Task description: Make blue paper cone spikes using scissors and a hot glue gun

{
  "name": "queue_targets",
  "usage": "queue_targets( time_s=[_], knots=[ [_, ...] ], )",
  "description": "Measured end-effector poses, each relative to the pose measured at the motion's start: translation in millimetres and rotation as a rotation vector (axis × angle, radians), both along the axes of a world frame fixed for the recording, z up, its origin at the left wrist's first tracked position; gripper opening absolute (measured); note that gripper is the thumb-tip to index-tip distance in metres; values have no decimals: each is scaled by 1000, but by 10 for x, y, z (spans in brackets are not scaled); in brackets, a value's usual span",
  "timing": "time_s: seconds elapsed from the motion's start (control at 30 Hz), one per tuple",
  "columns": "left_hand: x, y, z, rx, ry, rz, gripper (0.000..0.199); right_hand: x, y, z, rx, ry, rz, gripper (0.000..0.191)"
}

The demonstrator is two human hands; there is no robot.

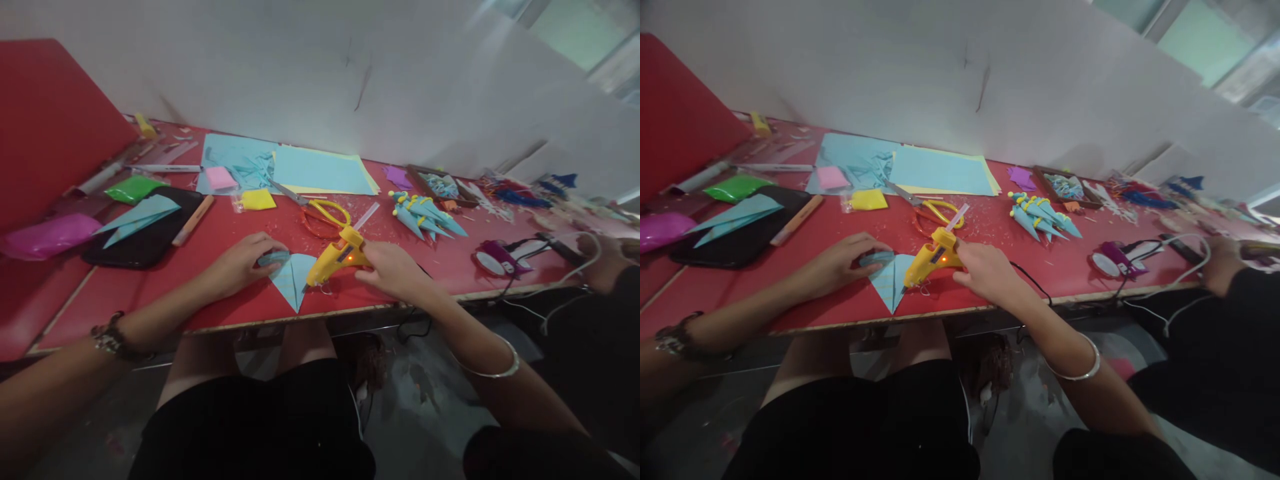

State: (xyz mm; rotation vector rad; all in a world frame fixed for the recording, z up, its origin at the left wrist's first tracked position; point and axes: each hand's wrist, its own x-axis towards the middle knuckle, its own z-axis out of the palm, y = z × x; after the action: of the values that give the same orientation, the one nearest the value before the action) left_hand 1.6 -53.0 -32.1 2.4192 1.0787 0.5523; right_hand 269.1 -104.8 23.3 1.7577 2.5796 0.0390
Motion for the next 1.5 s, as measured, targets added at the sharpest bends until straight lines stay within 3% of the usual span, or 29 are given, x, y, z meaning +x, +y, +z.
queue_targets(
  time_s=[0.97,1.5],
  knots=[
    [13,9,-30,20,-82,-6,29,-8,71,78,68,-43,-150,25],
    [6,15,-26,-6,-9,16,30,1,138,40,91,-42,-207,24]
  ],
)
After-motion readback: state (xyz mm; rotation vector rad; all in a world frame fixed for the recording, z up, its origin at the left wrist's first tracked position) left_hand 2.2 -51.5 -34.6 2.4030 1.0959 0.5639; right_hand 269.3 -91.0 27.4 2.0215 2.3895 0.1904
